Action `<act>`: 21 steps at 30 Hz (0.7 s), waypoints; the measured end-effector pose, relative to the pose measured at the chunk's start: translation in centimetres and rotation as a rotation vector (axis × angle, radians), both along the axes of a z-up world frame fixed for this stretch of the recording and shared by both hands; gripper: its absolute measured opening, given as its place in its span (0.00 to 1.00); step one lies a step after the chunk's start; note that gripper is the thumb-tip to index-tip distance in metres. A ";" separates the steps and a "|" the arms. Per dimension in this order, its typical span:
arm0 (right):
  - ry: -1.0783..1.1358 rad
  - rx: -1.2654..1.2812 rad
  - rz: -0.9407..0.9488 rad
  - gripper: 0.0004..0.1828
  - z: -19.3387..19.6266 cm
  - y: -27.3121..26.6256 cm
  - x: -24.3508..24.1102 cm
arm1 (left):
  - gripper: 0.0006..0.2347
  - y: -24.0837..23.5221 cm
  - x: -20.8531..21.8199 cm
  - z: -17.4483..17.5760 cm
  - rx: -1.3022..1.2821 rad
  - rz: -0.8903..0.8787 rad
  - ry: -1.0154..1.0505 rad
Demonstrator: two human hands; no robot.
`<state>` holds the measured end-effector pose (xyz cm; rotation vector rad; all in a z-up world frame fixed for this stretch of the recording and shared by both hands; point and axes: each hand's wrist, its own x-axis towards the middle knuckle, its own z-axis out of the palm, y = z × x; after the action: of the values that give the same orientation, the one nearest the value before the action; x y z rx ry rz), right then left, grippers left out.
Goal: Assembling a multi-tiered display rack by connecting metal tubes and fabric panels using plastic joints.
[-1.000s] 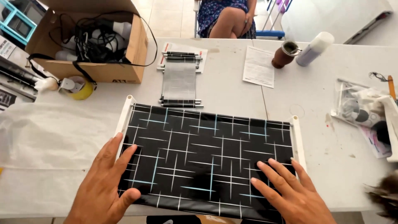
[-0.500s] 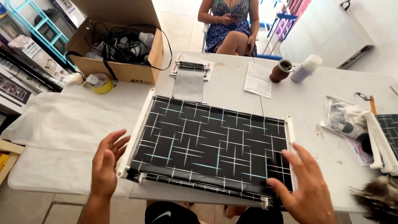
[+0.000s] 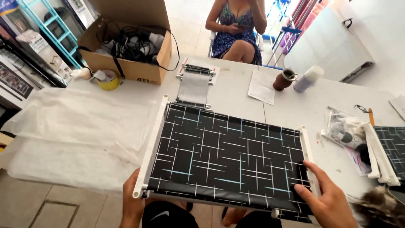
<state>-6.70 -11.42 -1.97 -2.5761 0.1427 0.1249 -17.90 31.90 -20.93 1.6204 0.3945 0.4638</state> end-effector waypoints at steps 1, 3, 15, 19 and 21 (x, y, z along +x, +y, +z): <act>0.037 0.034 -0.060 0.39 0.8 0.9 -0.2 | 0.17 -0.3 0.4 1.3 -0.092 0.075 0.057; 0.109 0.078 -0.111 0.39 2.6 0.1 -0.3 | 0.16 -1.5 -0.6 5.4 -0.171 0.163 0.147; 0.099 0.924 0.099 0.39 -12.2 2.0 7.7 | 0.21 -5.0 4.5 21.7 0.166 -0.024 -0.974; -0.088 1.003 0.123 0.33 -13.1 0.2 8.1 | 0.20 -5.9 6.4 25.0 0.393 -0.192 -0.937; -0.170 1.034 0.141 0.31 -13.2 -3.0 9.2 | 0.20 -6.4 6.6 25.8 0.484 -0.217 -0.919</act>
<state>2.47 -14.43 -15.18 -1.5498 -0.1418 0.0162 -11.34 25.46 4.91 1.6821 -0.6198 1.1199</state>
